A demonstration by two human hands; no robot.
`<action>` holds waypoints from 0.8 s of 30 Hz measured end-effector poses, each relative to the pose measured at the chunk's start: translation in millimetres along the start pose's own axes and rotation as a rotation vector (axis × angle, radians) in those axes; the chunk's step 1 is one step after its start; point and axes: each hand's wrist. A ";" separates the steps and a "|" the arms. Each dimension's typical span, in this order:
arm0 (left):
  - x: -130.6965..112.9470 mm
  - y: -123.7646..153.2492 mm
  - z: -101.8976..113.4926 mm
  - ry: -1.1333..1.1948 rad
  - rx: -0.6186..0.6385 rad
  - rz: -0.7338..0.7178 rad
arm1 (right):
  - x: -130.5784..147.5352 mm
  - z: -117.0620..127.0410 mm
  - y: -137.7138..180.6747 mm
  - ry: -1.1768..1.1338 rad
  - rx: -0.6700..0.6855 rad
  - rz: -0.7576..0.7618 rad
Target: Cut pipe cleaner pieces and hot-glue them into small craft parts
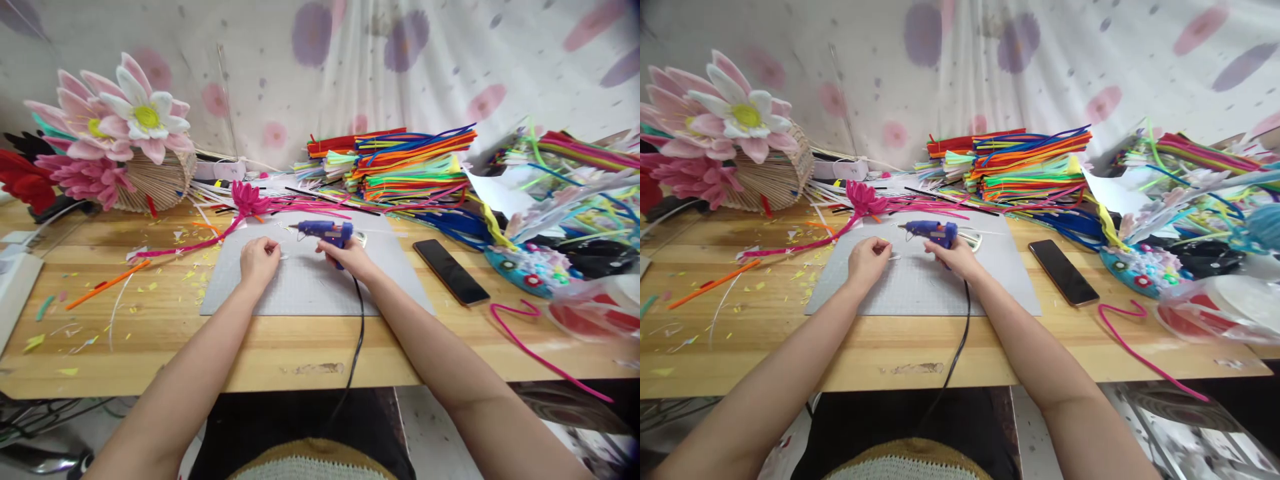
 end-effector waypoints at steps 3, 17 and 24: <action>0.6 0.8 1.5 -0.006 -0.001 0.012 | -9.9 -11.3 0.5 0.143 -0.001 0.008; -2.2 1.1 1.7 -0.031 0.022 0.007 | -14.3 -15.6 2.0 0.359 -0.019 0.176; -4.3 1.6 2.6 -0.032 0.031 -0.003 | -15.0 -15.9 2.1 0.394 -0.021 0.179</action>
Point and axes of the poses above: each hand's wrist, its own y-axis away from the middle knuckle, its own z-axis out of the back of the hand, x = y × z, and after that the axes turned 3 degrees about y, right-handed
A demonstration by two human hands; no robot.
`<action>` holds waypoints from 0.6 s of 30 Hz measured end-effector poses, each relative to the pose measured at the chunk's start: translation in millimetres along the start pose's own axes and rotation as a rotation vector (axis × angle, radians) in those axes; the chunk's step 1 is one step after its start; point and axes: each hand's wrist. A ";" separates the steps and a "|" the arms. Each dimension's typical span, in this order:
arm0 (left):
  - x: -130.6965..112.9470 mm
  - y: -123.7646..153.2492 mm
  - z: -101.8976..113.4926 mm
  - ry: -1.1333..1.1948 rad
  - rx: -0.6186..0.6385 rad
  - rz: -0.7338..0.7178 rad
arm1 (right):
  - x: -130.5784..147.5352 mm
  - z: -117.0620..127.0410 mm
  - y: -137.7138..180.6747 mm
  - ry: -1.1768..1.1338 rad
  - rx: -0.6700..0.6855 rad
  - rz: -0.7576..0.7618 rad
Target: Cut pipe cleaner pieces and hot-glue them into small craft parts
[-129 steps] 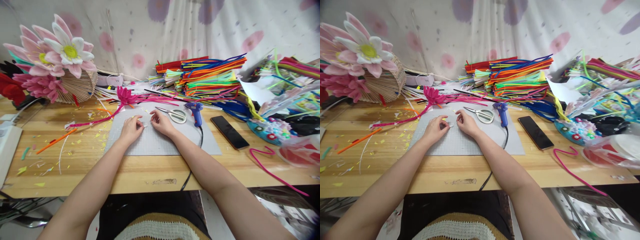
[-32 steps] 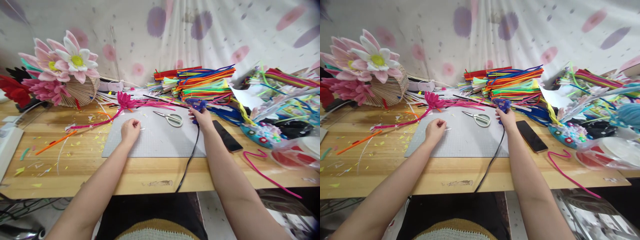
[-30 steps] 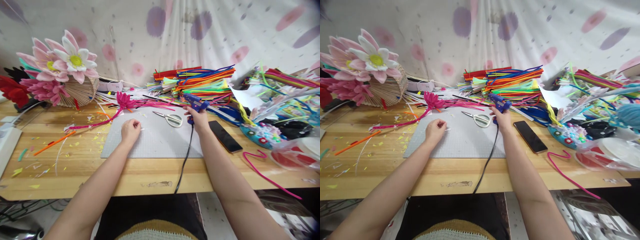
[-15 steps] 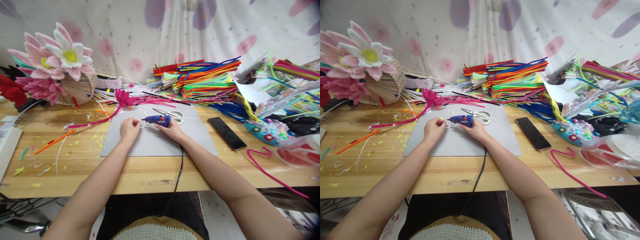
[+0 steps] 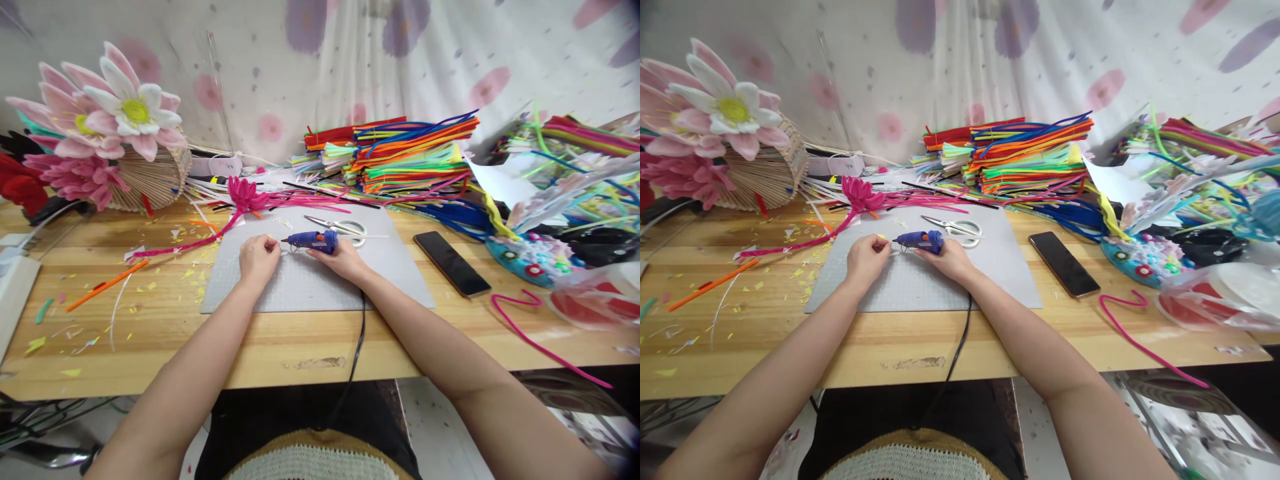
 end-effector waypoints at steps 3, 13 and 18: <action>-0.3 0.4 0.0 0.003 0.001 0.001 | 1.5 0.4 -0.1 0.001 -0.007 0.000; -1.1 0.3 0.4 -0.003 0.010 0.000 | 0.8 -0.2 0.3 -0.029 -0.008 0.017; -0.8 0.7 0.6 0.001 0.008 -0.006 | 0.5 0.2 -0.1 -0.027 -0.009 0.008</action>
Point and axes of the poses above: each hand's wrist, its own y-axis away from the middle knuckle, its own z-axis out of the back of the hand, x = y × z, and after that the axes turned 3 degrees about y, right-handed
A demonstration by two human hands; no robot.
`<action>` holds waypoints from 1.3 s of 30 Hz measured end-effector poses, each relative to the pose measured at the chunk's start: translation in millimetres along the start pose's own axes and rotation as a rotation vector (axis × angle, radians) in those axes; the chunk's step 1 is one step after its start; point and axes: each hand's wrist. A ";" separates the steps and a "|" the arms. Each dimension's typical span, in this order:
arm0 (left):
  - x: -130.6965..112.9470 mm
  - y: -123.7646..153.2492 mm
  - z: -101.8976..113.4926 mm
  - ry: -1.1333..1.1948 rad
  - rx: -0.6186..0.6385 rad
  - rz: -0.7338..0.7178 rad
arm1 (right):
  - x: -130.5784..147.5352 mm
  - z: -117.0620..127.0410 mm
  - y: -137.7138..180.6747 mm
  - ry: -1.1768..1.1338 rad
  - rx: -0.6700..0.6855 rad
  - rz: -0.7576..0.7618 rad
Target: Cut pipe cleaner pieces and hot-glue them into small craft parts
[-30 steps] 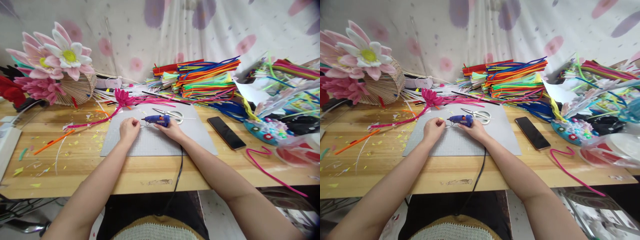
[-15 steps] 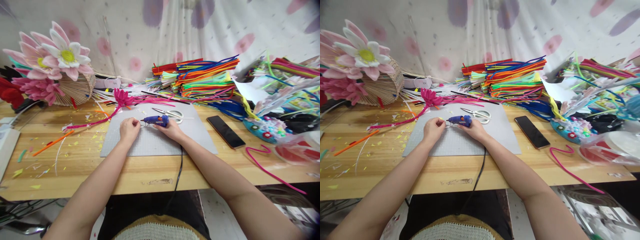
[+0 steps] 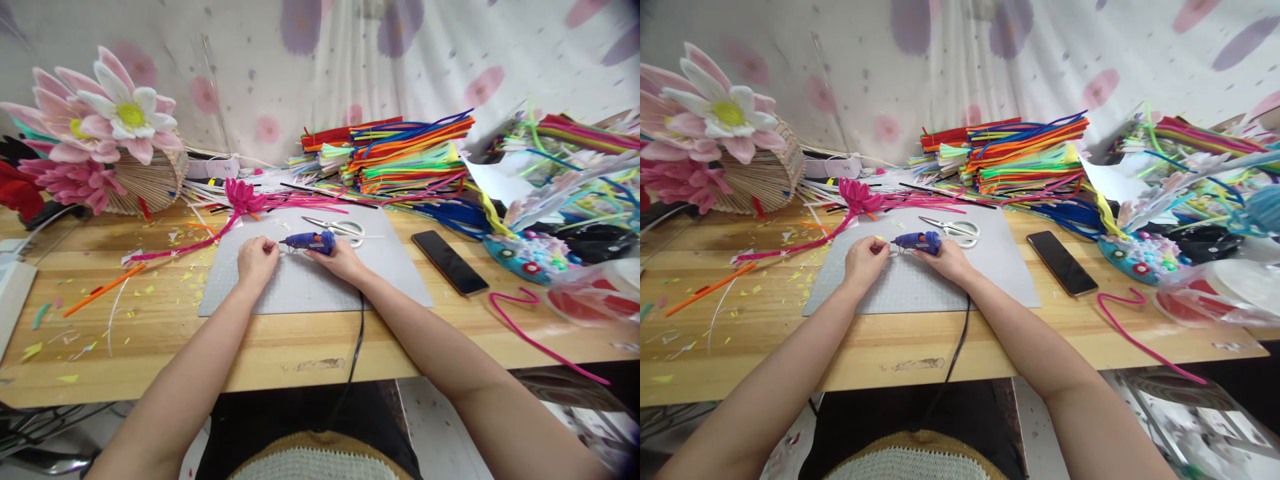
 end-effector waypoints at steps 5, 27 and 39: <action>0.4 0.3 0.2 -0.003 0.001 -0.003 | 0.2 0.6 0.3 0.035 -0.001 -0.009; 2.6 1.2 1.7 0.231 -0.128 -0.036 | -8.1 11.2 0.5 0.044 -0.100 0.019; -2.1 2.7 1.5 0.238 -0.097 -0.055 | -1.7 8.5 4.0 -0.084 -0.035 0.036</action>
Point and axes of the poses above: each hand's wrist, its own y-axis away from the middle knuckle, its own z-axis out of the back of the hand, x = y × z, and after that the axes turned 3 degrees about y, right-handed
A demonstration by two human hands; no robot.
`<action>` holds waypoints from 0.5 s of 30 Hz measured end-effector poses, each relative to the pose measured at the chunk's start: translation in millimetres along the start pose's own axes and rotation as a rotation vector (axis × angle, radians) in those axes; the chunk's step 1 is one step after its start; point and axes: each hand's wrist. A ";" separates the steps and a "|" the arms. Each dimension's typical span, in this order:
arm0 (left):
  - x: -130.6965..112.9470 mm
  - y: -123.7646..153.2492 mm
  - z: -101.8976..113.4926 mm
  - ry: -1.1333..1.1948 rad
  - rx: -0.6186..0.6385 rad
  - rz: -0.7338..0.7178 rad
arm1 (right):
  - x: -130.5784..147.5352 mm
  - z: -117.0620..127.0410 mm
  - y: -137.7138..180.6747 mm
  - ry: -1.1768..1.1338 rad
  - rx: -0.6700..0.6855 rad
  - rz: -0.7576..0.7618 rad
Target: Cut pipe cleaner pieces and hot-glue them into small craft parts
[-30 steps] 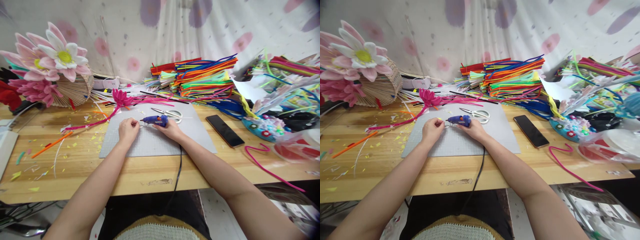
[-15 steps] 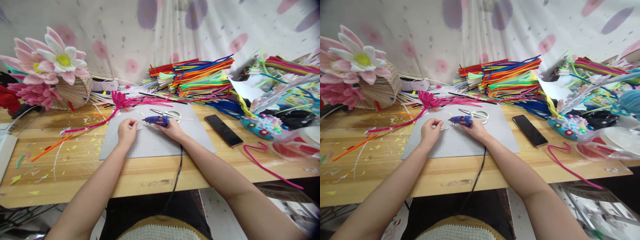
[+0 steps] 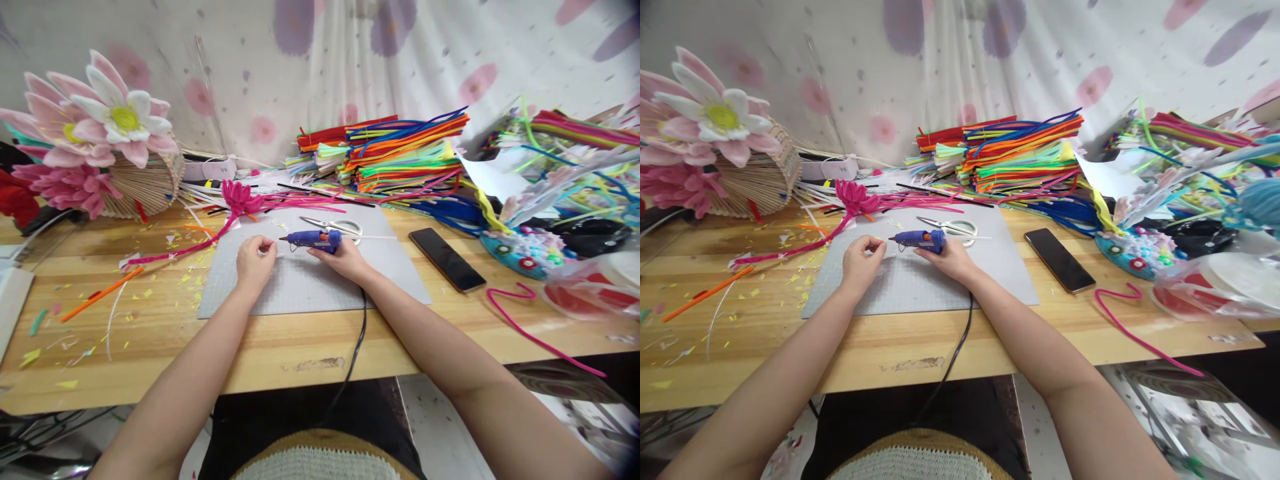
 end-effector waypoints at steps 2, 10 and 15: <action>-0.8 0.4 -0.4 -0.003 0.001 0.001 | 2.7 -0.8 0.5 0.015 0.014 0.008; -1.7 0.9 -0.8 -0.009 -0.007 0.001 | 2.0 -2.1 -1.0 0.105 0.025 -0.025; -0.3 1.1 -0.2 -0.001 -0.014 -0.021 | 0.6 -1.0 -1.7 0.137 0.007 -0.032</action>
Point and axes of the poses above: each hand's wrist, its own y-axis away from the middle knuckle, its own z-axis out of the back of the hand, x = y × z, and after that the axes turned 3 degrees about y, right-handed
